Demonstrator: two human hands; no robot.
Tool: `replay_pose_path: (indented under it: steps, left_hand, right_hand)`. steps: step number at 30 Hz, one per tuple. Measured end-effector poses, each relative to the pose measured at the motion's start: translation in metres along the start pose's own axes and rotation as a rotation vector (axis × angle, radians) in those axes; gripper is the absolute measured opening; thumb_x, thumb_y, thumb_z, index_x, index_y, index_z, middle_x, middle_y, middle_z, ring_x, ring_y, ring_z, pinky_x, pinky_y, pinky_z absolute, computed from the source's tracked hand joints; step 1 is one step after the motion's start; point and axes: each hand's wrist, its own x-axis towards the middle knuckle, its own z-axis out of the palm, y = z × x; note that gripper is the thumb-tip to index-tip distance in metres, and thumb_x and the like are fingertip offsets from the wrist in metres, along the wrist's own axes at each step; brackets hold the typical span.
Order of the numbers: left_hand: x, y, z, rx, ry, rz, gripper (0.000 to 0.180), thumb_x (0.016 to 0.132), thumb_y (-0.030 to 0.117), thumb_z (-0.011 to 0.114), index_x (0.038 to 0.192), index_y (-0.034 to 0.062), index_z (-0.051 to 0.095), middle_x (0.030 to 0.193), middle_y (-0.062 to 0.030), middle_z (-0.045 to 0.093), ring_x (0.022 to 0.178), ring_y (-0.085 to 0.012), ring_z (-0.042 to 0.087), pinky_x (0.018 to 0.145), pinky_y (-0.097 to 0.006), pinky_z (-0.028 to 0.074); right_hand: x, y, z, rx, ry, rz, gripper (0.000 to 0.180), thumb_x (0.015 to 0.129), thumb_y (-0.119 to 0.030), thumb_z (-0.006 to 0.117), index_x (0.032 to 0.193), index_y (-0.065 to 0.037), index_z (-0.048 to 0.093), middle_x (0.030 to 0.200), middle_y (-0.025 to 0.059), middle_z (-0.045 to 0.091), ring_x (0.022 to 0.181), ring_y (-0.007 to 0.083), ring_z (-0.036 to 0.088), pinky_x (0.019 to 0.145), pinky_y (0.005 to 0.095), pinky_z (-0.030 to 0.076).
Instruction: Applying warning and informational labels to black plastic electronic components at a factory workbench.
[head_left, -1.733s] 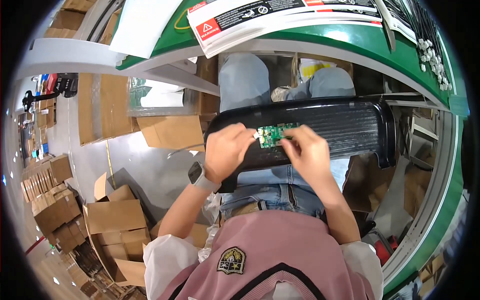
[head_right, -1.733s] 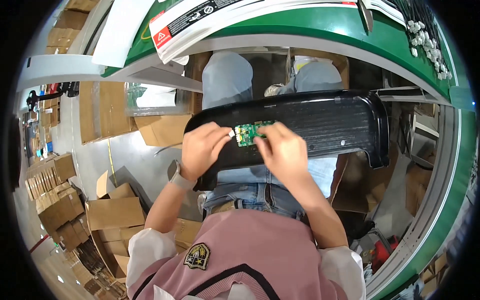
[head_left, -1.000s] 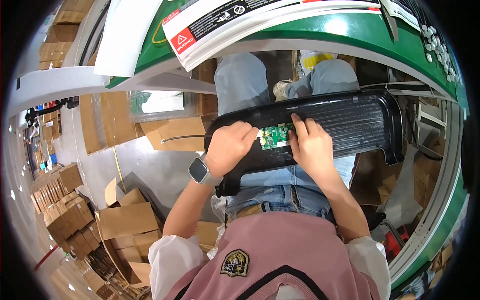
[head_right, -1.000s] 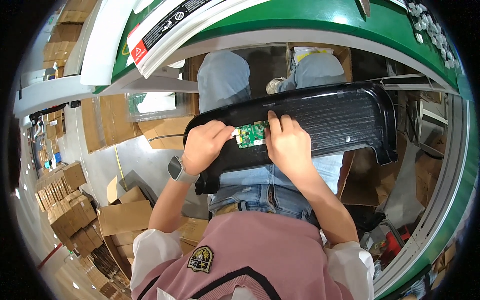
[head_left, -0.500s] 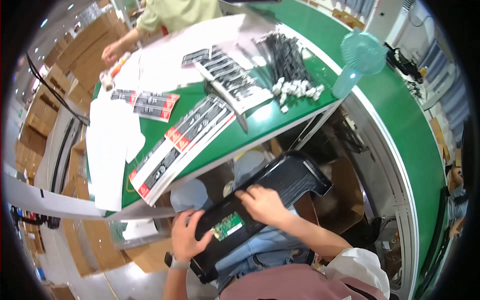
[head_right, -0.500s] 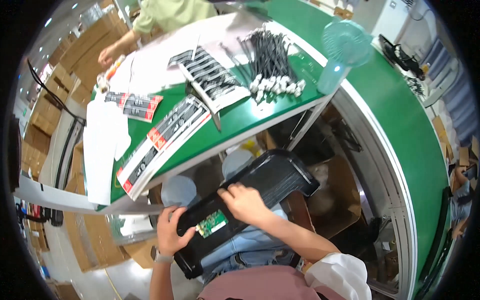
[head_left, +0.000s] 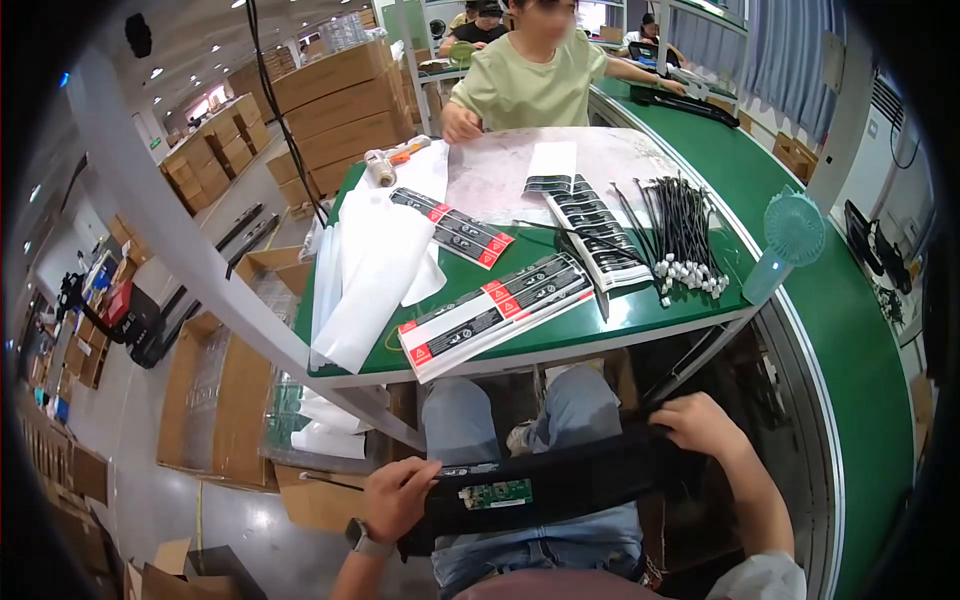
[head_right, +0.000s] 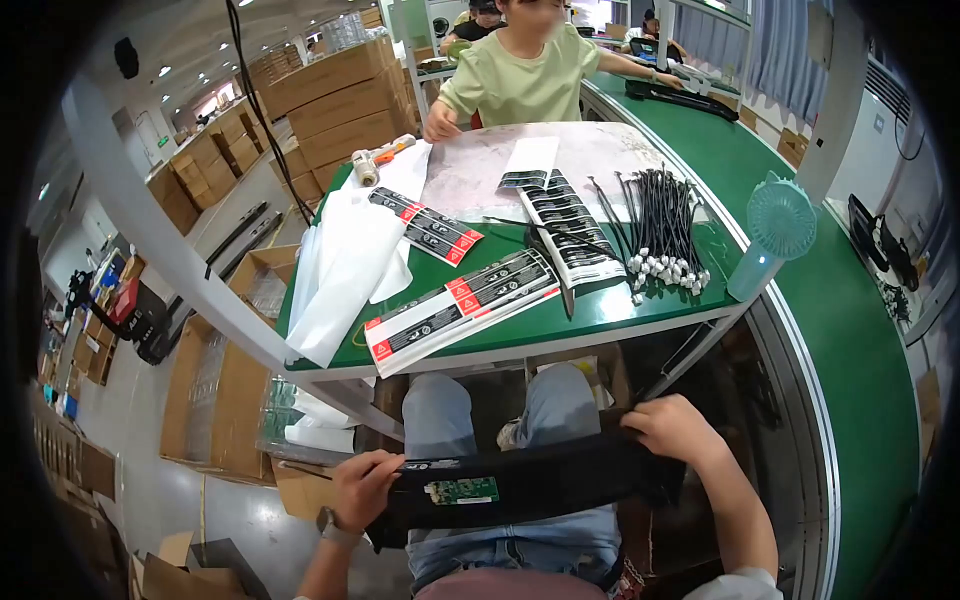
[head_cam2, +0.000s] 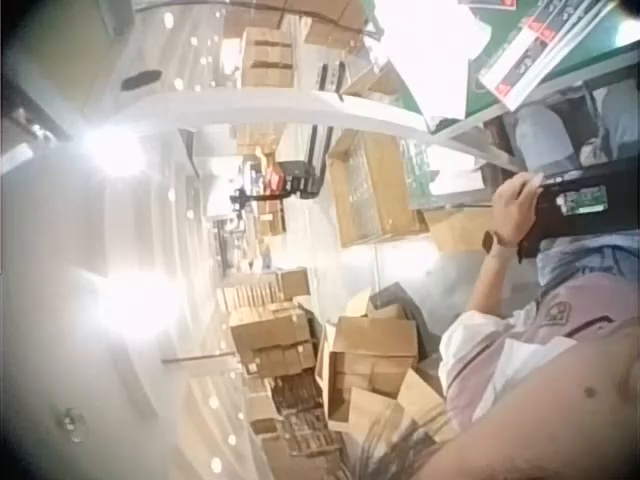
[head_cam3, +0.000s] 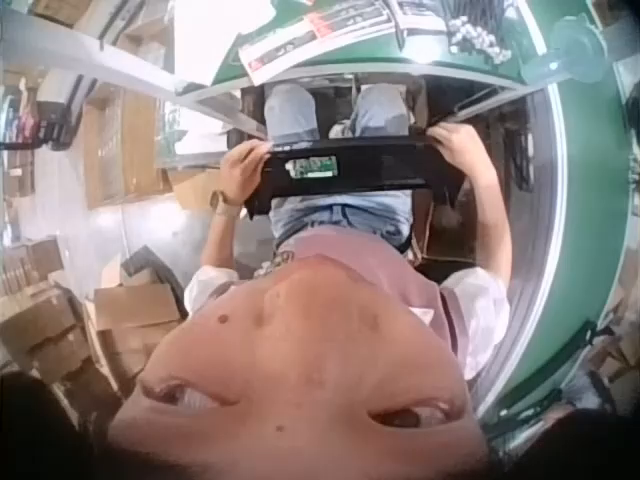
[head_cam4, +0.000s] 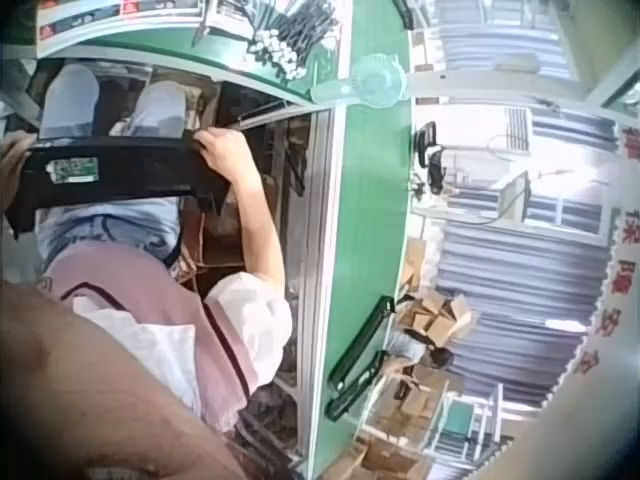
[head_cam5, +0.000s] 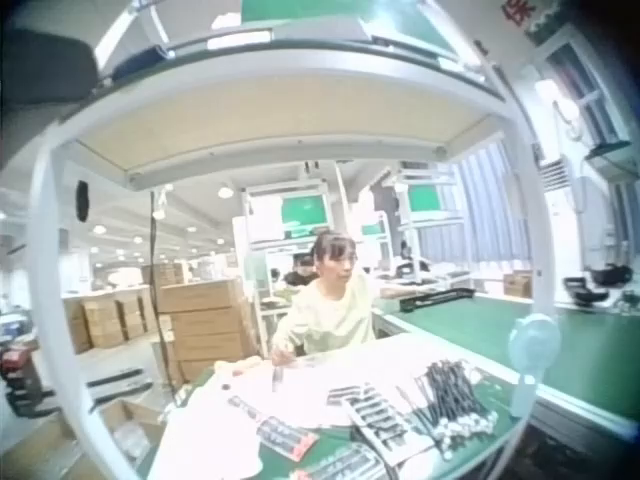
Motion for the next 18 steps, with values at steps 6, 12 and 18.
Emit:
replay_pose_path:
  steps: [6,12,18]
  left_hand:
    - [0.024,0.038,-0.068,0.409,0.298,0.027,0.025,0.094,0.030,0.061,0.102,0.0062,0.065,0.113,-0.0162,0.063,0.112,-0.0352,0.059,0.099,-0.055,0.042]
    - [0.030,0.063,-0.056,0.229,0.533,0.256,0.030,0.103,0.028,0.041,0.106,0.0028,0.058,0.114,-0.0182,0.057,0.107,-0.0382,0.058,0.098,-0.057,0.043]
    - [0.059,0.080,-0.012,-0.149,0.356,0.269,0.019,0.073,0.006,0.066,0.091,0.0071,0.067,0.105,-0.0134,0.060,0.097,-0.0333,0.062,0.090,-0.052,0.044]
  right_hand:
    - [-0.142,-0.054,-0.085,-0.038,0.391,0.367,0.028,0.063,-0.001,0.067,0.090,-0.004,0.066,0.071,0.0120,0.056,0.067,0.0337,0.059,0.058,0.0394,0.047]
    - [-0.416,-0.055,-0.047,-0.083,0.899,1.285,0.024,0.093,-0.023,0.068,0.087,-0.003,0.058,0.072,-0.0032,0.042,0.073,0.0115,0.045,0.070,0.0270,0.039]
    - [-0.390,-0.053,-0.111,0.248,1.260,1.296,0.033,0.095,-0.032,0.065,0.100,0.001,0.065,0.090,0.0000,0.064,0.083,0.0077,0.056,0.071,0.0274,0.044]
